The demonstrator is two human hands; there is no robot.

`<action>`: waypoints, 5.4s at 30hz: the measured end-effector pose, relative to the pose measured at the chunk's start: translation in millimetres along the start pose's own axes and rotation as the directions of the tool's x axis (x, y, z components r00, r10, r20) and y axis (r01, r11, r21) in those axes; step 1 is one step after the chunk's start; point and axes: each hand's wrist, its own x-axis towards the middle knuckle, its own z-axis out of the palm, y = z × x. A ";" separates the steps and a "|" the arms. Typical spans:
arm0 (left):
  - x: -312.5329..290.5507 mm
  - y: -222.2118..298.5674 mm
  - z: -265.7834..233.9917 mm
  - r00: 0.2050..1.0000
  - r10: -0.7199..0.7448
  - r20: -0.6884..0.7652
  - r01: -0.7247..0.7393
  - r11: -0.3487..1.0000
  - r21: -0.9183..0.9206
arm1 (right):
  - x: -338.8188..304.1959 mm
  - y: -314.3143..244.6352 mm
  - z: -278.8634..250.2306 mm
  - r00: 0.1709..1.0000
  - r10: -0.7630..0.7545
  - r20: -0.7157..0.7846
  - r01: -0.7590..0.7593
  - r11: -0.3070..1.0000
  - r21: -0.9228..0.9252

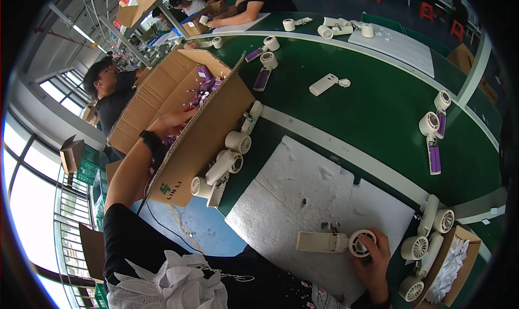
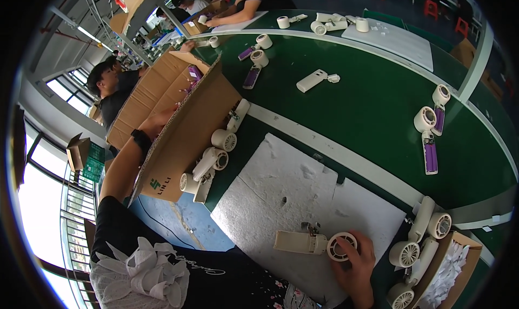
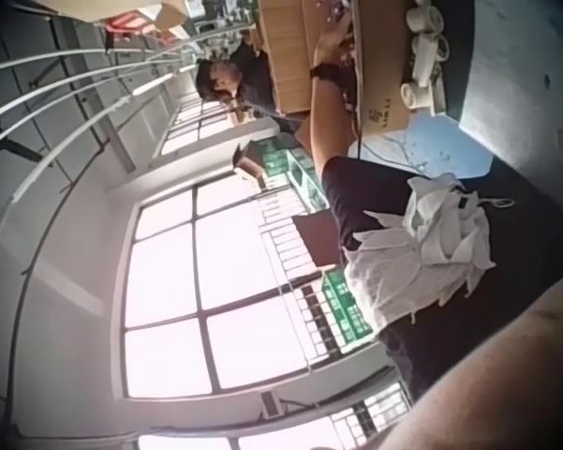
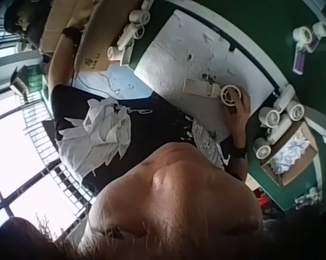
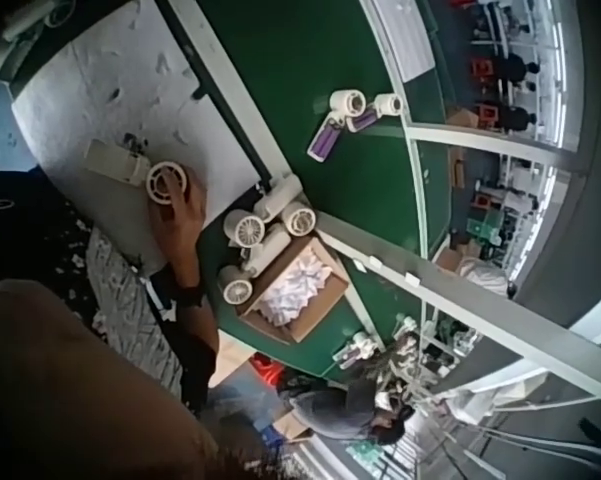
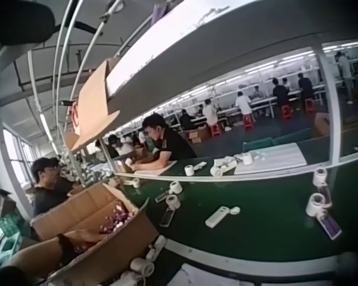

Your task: The person connects a circuit board to a battery, places them into a fan housing, and tests the connection. After removing the first battery, the person retrieves a new battery from a box and installs it into the housing with the circuit board.

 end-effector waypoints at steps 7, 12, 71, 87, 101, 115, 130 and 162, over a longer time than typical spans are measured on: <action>21.3 -4.0 6.8 0.998 -0.057 0.025 0.058 0.998 -0.012 | -1.0 1.1 -2.1 1.000 0.012 -0.007 -0.012 1.000 0.009; 39.1 -23.4 -8.5 0.998 -0.028 0.065 0.028 1.000 -0.009 | -0.7 1.2 -3.2 1.000 0.011 -0.011 -0.011 1.000 0.018; 8.5 46.1 56.5 0.956 0.195 0.220 -0.125 0.947 -0.295 | -0.2 2.2 -0.5 0.999 0.039 -0.023 -0.039 0.999 -0.011; -24.6 55.3 60.3 0.998 -0.049 -0.047 0.037 0.973 -0.227 | -2.9 4.8 4.3 0.999 0.031 0.013 -0.031 0.999 0.008; -13.0 51.1 58.4 0.957 -0.014 -0.289 -0.013 0.996 -0.093 | -3.2 6.0 5.7 0.999 0.024 -0.038 -0.024 1.000 -0.003; -22.6 31.5 30.6 0.965 0.027 -0.260 -0.114 0.939 -0.325 | -3.4 5.4 1.8 0.999 0.029 0.016 -0.029 0.999 0.032; -36.5 31.8 14.7 0.981 -0.022 -0.195 -0.080 0.861 -0.501 | -7.1 4.5 4.3 0.999 0.050 -0.004 -0.050 0.998 0.027; -256.9 117.6 80.0 0.791 0.296 -0.536 -0.584 0.629 -0.514 | -4.1 0.1 0.8 0.999 0.031 0.021 -0.032 0.999 0.031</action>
